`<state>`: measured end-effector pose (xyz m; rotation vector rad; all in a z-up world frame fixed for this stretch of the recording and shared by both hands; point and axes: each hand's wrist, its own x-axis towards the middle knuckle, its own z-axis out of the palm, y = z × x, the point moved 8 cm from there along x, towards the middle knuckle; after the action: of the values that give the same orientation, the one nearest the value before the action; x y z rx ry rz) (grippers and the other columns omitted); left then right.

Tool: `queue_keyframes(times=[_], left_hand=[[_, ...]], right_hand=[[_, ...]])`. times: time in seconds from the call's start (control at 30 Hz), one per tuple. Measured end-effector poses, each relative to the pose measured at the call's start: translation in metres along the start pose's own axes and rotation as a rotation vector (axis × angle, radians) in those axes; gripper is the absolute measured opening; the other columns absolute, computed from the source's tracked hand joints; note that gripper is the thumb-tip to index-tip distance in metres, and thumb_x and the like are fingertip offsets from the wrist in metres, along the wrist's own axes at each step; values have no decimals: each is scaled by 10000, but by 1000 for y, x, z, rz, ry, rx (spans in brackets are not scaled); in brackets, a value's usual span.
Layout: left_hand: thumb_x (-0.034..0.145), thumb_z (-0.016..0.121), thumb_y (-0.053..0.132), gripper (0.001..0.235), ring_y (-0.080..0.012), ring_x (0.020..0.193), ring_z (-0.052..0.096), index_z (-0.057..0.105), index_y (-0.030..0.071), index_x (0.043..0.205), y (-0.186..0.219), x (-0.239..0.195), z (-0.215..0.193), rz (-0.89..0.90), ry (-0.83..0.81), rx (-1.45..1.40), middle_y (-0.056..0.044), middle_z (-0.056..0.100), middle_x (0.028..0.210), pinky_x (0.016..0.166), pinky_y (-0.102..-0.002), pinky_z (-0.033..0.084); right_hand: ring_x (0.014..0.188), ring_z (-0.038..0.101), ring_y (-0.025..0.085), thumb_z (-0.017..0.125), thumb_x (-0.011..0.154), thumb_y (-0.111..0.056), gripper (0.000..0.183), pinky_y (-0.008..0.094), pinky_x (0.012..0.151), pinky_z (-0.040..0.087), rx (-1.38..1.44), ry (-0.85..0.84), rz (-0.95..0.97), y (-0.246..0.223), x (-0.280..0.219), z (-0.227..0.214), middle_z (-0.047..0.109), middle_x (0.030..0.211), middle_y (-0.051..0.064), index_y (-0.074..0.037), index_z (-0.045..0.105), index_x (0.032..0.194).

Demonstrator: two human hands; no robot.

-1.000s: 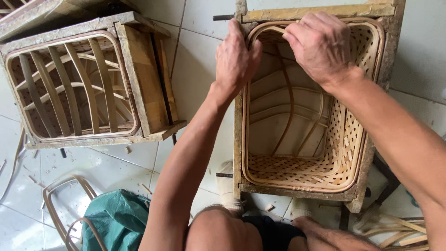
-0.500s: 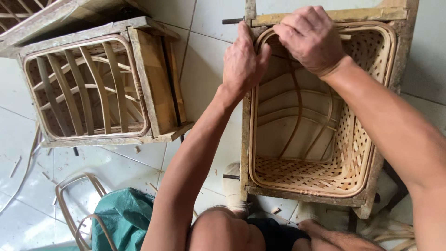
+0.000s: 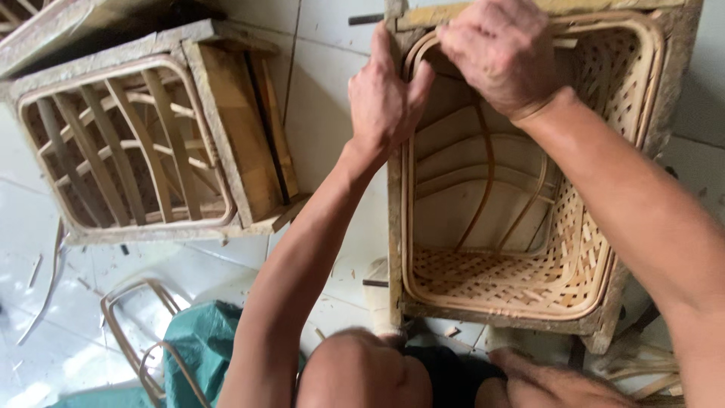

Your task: The person assembles a rectangular woven basket using a wooden mold. They hammer the frame, apply glue to the edges, and insert a bamboo strip into the top rim.

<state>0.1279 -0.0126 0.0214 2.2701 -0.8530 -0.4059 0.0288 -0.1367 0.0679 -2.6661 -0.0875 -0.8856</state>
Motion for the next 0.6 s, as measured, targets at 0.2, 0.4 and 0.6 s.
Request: queue_keyframes(times=[0.2, 0.4, 0.6], left_hand=[[874, 711, 371, 505, -465, 725, 686, 537, -9, 1158, 11, -2, -5, -6, 86, 93, -219, 730, 802, 697, -568, 538], [921, 665, 384, 331, -407, 752, 714, 677, 54, 896, 9, 0, 3, -84, 30, 60, -188, 736, 797, 730, -499, 575], [853, 674, 329, 306, -401, 714, 701, 668, 23, 856, 20, -1, -6, 32, 157, 89, -193, 711, 771, 680, -506, 558]], right_hand=[[907, 645, 224, 758, 1006, -194, 164, 375, 823, 567, 284, -246, 432, -72, -22, -37, 675, 976, 100, -39, 704, 1009], [548, 531, 280, 524, 967, -629, 709, 432, 597, 495, 838, -1104, 959, -186, -159, 22, 568, 603, 176, 36, 615, 738], [489, 469, 235, 528, 968, -583, 660, 442, 520, 452, 903, -1012, 999, -189, -170, 29, 494, 533, 145, 4, 620, 682]])
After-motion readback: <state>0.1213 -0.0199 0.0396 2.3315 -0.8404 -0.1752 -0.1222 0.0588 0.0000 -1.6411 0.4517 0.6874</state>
